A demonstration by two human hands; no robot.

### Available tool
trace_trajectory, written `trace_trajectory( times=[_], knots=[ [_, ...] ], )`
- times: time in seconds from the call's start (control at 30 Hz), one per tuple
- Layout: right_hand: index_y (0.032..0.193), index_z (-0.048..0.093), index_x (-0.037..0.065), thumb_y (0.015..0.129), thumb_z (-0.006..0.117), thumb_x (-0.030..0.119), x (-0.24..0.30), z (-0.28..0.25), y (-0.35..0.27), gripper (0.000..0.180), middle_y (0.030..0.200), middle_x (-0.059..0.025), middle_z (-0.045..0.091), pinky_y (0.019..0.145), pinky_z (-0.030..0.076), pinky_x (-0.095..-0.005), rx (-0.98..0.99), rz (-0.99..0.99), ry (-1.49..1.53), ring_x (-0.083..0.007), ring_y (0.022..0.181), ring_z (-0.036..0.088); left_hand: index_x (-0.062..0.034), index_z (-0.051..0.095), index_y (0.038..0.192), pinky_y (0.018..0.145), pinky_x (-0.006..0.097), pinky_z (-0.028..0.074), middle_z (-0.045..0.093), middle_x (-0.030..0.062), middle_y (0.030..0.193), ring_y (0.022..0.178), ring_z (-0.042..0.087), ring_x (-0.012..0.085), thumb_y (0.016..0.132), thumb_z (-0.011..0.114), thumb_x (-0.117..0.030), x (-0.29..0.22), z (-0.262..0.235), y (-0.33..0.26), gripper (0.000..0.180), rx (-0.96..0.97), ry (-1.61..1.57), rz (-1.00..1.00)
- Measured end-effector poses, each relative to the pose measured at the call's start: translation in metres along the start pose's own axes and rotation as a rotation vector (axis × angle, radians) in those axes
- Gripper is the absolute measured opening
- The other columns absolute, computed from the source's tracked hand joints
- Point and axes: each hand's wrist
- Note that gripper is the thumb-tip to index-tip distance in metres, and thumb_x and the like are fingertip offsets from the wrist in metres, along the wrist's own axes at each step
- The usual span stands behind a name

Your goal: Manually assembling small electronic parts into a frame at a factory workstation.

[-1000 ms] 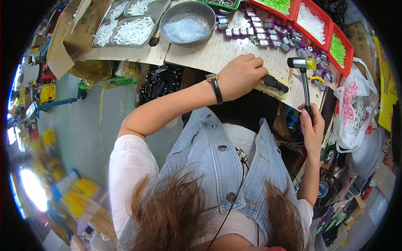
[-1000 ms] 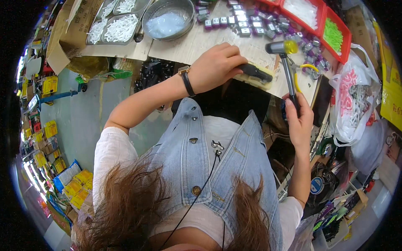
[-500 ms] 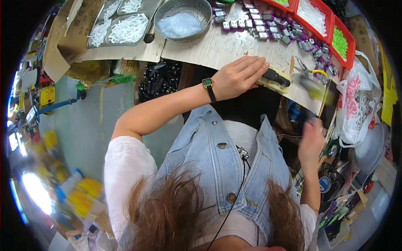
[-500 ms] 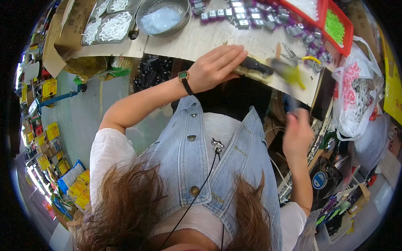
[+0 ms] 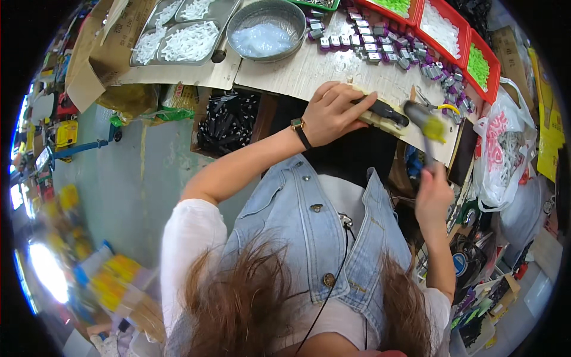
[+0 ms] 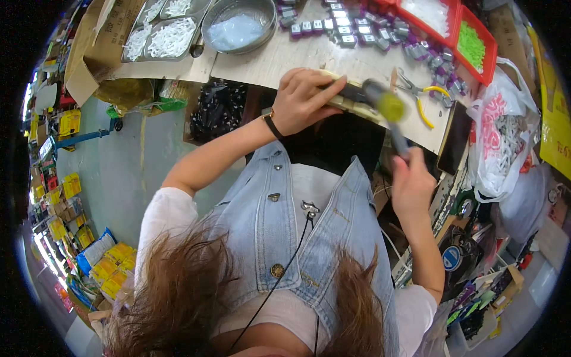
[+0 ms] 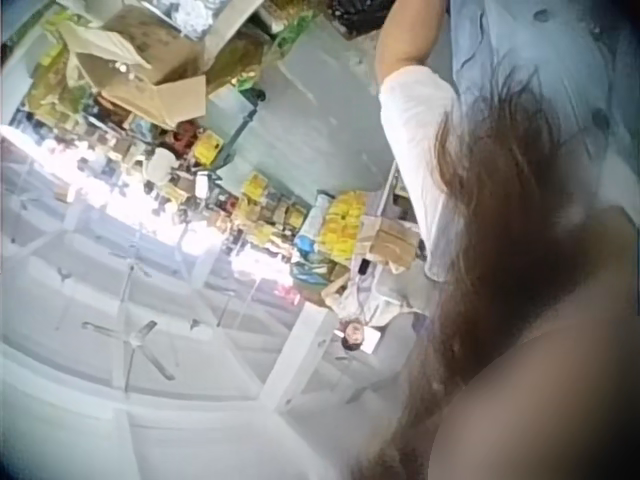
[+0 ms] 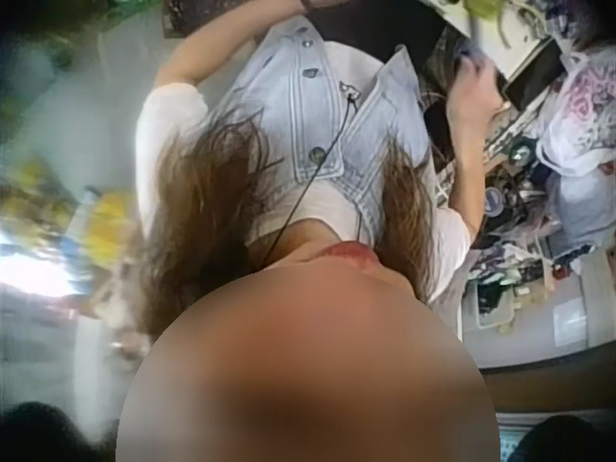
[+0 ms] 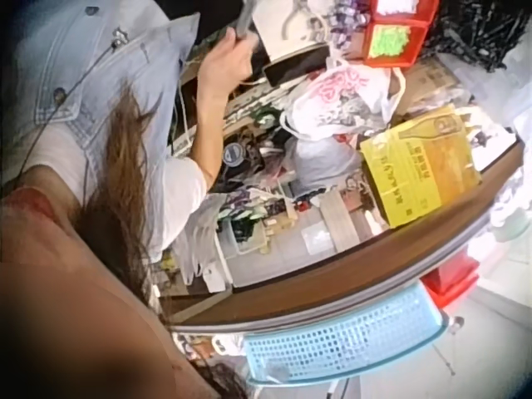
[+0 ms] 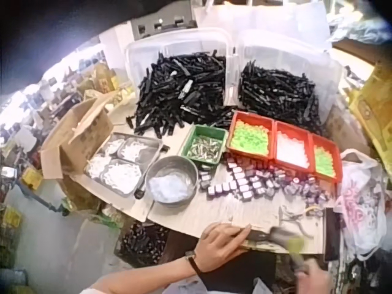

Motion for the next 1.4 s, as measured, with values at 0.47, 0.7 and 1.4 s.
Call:
trace_trajectory(
  times=[0.47,0.7,1.4],
  knots=[
    [0.106,0.053,0.000,0.102,0.043,0.031,-0.038,-0.027,0.130,0.033,0.083,-0.0294,0.060,0.069,0.044,-0.0511,-0.174,-0.100,-0.015,-0.0471,0.081,0.060,-0.0286,0.056,0.130,0.113,0.052,0.012,0.053,0.0003,0.136,0.134,0.042,0.0206,0.073,0.077,-0.037,-0.038,0.000,0.002,0.061,0.159,0.216,-0.201],
    [0.116,0.059,0.005,0.101,0.047,0.033,-0.101,-0.027,0.251,0.034,0.093,-0.0252,0.066,0.073,0.050,-0.0505,-0.288,0.010,-0.570,-0.0419,0.085,0.064,-0.0175,0.057,0.120,0.116,0.051,0.021,0.044,0.0109,0.144,0.142,0.031,0.0286,0.080,0.069,-0.040,-0.046,0.025,0.058,0.048,0.322,-0.205,0.066],
    [0.112,0.060,0.001,0.096,0.052,0.007,-0.011,-0.013,0.130,0.020,0.114,-0.0197,0.063,0.085,0.047,-0.0408,-0.148,-0.222,0.056,-0.0328,0.100,0.062,0.0011,0.059,0.090,0.063,0.025,0.041,0.057,0.0060,0.081,0.068,0.052,0.0118,0.103,0.042,-0.029,0.001,-0.028,0.033,0.037,-0.472,-1.032,-0.749]
  ],
)
Point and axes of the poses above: each hand's wrist, its own y-axis towards the middle knuckle, its own z-axis out of the palm, x = y × z
